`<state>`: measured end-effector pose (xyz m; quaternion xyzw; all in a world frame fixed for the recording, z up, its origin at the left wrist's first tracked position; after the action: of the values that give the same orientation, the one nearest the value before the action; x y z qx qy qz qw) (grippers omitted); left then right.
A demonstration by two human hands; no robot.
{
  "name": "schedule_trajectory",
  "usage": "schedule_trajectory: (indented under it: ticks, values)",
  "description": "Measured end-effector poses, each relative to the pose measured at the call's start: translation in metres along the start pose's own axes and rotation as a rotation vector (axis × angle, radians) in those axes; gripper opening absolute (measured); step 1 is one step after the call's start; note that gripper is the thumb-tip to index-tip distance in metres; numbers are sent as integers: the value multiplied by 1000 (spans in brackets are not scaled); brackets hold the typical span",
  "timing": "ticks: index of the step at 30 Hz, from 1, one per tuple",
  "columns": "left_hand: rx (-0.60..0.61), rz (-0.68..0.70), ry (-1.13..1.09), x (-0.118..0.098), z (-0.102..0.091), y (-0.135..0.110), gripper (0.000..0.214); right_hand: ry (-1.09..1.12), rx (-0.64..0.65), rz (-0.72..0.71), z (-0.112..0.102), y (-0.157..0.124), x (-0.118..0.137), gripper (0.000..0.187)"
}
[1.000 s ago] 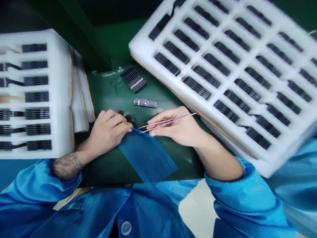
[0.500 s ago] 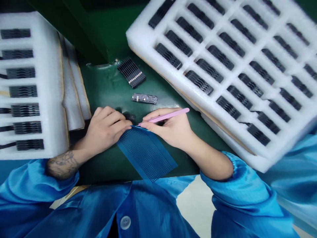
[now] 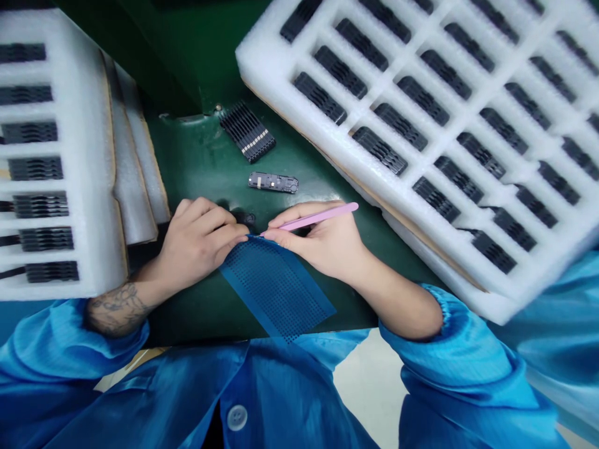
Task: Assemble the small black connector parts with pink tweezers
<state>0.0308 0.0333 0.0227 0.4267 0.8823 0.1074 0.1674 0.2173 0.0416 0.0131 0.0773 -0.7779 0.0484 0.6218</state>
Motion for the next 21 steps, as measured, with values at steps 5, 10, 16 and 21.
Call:
schedule_trajectory:
  ticks: [5,10,16,21]
  values:
    - [-12,6,1,0,1,0,9,-1,10,31,0,-1,-1,9]
    - [-20,8,-8,0,0,0,10,-20,-46,78,-3,-2,-2,10]
    - [-11,2,-12,1,1,1,10,-31,-78,69,-5,0,1,9]
    - [-25,4,0,-1,0,0,12,-37,-106,78,-7,0,-2,9]
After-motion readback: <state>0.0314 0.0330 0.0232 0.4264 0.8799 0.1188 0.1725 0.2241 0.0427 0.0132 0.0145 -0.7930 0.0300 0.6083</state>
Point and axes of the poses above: each hand's wrist, its own y-axis towards the middle knuckle, its own z-axis out of the palm, x = y × z, the point moved 6 cm from there along y, towards the middle knuckle, and after that the axes turned 2 degrees about -x, right-handed, at the moved point
